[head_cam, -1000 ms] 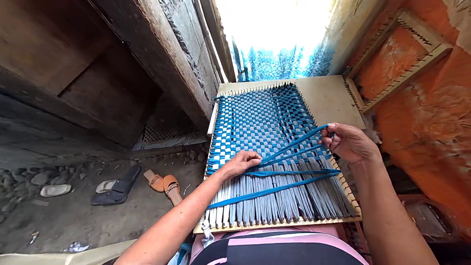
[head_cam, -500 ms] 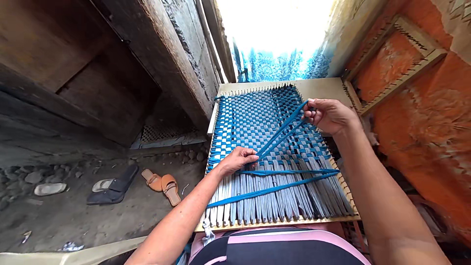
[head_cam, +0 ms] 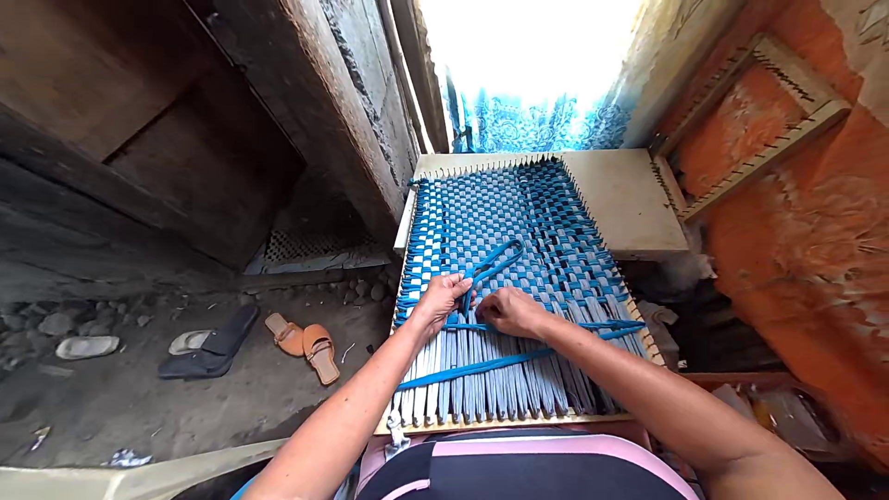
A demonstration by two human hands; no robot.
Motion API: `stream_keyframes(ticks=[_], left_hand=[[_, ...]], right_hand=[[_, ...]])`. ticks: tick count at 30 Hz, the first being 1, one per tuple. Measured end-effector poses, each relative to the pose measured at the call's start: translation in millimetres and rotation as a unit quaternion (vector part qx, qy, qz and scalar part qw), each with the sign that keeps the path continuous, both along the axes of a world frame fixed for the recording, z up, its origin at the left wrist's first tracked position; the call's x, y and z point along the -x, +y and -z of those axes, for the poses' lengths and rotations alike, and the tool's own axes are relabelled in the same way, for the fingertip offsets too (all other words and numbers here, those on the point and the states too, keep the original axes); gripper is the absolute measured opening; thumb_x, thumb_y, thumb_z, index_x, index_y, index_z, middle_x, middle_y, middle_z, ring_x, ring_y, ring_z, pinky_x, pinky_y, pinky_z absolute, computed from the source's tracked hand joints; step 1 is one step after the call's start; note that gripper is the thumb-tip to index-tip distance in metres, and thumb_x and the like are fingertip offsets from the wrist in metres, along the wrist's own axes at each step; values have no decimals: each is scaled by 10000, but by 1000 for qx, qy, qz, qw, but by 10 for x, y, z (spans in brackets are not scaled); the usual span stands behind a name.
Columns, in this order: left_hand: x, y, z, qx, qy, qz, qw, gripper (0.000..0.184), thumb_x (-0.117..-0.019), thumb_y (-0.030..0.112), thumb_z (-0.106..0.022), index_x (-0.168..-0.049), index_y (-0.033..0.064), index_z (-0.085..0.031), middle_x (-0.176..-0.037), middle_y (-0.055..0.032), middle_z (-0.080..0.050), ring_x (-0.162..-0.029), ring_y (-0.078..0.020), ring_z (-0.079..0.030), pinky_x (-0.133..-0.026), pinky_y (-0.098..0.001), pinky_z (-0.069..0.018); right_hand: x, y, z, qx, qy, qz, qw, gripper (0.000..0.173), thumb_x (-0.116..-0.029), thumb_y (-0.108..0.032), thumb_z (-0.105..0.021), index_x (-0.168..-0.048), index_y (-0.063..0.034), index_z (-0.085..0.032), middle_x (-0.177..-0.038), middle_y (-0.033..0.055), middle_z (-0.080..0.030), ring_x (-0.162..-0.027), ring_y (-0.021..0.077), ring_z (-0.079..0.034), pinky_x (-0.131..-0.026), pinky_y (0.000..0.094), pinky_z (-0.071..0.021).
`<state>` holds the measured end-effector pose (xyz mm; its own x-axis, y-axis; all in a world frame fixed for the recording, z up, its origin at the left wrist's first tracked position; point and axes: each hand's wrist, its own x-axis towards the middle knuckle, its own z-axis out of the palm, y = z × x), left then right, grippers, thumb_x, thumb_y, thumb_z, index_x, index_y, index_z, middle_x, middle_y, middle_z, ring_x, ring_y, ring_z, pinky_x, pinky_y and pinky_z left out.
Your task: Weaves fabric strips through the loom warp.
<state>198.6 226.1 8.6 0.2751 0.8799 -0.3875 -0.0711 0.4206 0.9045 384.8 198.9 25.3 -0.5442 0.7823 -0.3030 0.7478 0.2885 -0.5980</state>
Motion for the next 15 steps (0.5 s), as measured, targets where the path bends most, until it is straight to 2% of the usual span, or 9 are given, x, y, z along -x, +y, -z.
stream_keyframes(ticks=[4,9,13,15], left_hand=[[11,-30,22,-68,12,44,997,159,-1056,66,-538,-975,-24,-641,-795,-40,-688,-711,-96,-668,-731,-256,-573],[36,-56,-11,-129,67,100,984,175,-1045,84,-564,-931,2,-668,-786,-7,-665,-734,-65,-628,-746,-259,-539],[65,-84,-58,-123,53,106,985,166,-1050,64,-545,-968,-14,-666,-807,-16,-682,-758,-69,-655,-776,-261,-555],[83,-84,-60,-128,62,128,982,168,-1050,63,-544,-949,-7,-658,-794,-12,-679,-752,-62,-651,-769,-252,-549]], right_hand=[[151,-27,-74,-3,-88,26,996,316,-1011,-280,-563,-1079,-17,-723,-1051,194,-713,-1066,372,-666,-918,604,-489],[304,-115,-165,-2,-153,31,988,364,-1007,-314,-605,-1052,45,-646,-1075,250,-672,-1089,427,-639,-901,626,-468],[344,-146,-154,10,-190,14,982,427,-982,-387,-645,-1005,39,-649,-1072,241,-666,-1086,413,-635,-892,608,-469],[340,-131,-131,31,-188,31,981,406,-950,-390,-672,-1010,11,-674,-1081,221,-673,-1087,394,-636,-897,599,-470]])
